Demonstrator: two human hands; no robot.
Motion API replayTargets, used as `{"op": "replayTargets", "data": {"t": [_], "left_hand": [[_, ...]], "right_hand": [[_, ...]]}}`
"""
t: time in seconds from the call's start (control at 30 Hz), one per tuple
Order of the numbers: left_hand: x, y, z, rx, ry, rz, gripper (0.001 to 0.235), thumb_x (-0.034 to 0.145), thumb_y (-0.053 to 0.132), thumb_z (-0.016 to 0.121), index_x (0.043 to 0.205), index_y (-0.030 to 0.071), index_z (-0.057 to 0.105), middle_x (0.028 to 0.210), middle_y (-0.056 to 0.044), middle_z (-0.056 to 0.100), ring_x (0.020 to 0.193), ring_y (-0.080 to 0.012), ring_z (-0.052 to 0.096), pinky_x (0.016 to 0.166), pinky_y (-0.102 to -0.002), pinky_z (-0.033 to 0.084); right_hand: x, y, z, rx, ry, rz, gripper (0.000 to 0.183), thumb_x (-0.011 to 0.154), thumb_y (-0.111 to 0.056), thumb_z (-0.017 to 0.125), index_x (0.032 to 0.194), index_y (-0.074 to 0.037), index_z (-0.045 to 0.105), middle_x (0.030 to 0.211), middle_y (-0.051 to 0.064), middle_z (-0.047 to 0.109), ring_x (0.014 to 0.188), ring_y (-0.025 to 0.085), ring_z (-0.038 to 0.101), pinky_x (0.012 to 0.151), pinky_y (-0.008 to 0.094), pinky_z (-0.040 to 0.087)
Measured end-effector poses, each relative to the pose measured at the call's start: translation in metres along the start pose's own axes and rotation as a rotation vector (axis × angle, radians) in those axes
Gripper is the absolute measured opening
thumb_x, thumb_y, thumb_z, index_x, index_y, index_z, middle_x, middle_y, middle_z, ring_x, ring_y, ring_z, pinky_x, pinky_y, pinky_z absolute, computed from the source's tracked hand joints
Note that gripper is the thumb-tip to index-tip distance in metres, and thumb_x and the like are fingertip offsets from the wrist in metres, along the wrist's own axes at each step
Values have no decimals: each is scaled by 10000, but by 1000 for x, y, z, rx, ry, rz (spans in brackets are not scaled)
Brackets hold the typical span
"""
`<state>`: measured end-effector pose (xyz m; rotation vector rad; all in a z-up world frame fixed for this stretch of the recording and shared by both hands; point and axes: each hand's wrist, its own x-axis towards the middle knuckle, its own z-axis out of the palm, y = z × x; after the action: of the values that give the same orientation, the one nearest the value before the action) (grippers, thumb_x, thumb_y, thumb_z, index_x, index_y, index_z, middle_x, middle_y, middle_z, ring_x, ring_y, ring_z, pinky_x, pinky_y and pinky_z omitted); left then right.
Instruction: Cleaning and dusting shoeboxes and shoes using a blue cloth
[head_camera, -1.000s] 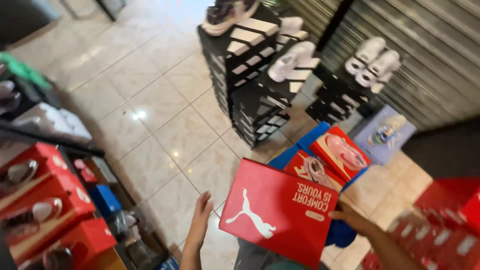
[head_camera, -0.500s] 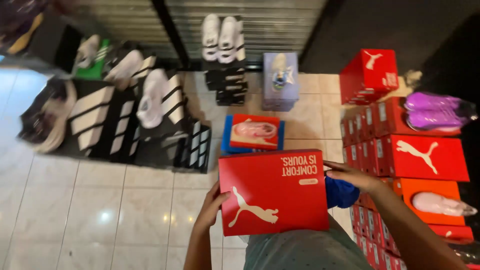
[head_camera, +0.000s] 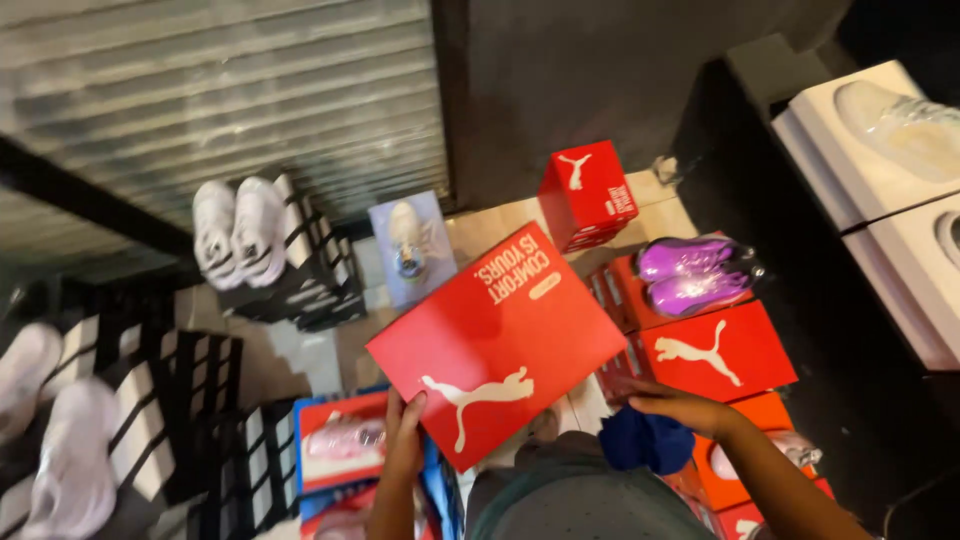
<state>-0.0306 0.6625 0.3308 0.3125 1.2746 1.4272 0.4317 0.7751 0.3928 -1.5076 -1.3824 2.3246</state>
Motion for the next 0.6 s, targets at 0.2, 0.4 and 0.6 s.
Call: {"op": "replayTargets", "data": {"t": [0.2,0.4,0.6], "left_hand": [[92,33,70,37,-83,16,479,883,126,598,1314,-80,568,1160,-238,661,980,-291,601,871,-380,486],[196,38,123,17,-194,-113,500,900,132,607,1366,-41,549,1175,-225,656,961,-279,620,830,-375,509],[249,68,214,152,-225,-195,688,841,31,594,1495,79,387,1305,-235,590,1058,-337,584,878,-456,528]], "right_hand": [[15,-87,-57,-52,403,-123,981,727,-686,502,1588,-242,347,1730,40,200,1553,321,249,1217,557,231],[66,-70,-110,378,322,-140,1022,743,-554,595,1603,-72,324,1609,164,446,1385,312,494,1134,427,397],[131,-116,-52,594,291,-446,1115,781,-584,688,1643,-169,115,1681,113,289,1484,306,349,1158,478,349]]}}
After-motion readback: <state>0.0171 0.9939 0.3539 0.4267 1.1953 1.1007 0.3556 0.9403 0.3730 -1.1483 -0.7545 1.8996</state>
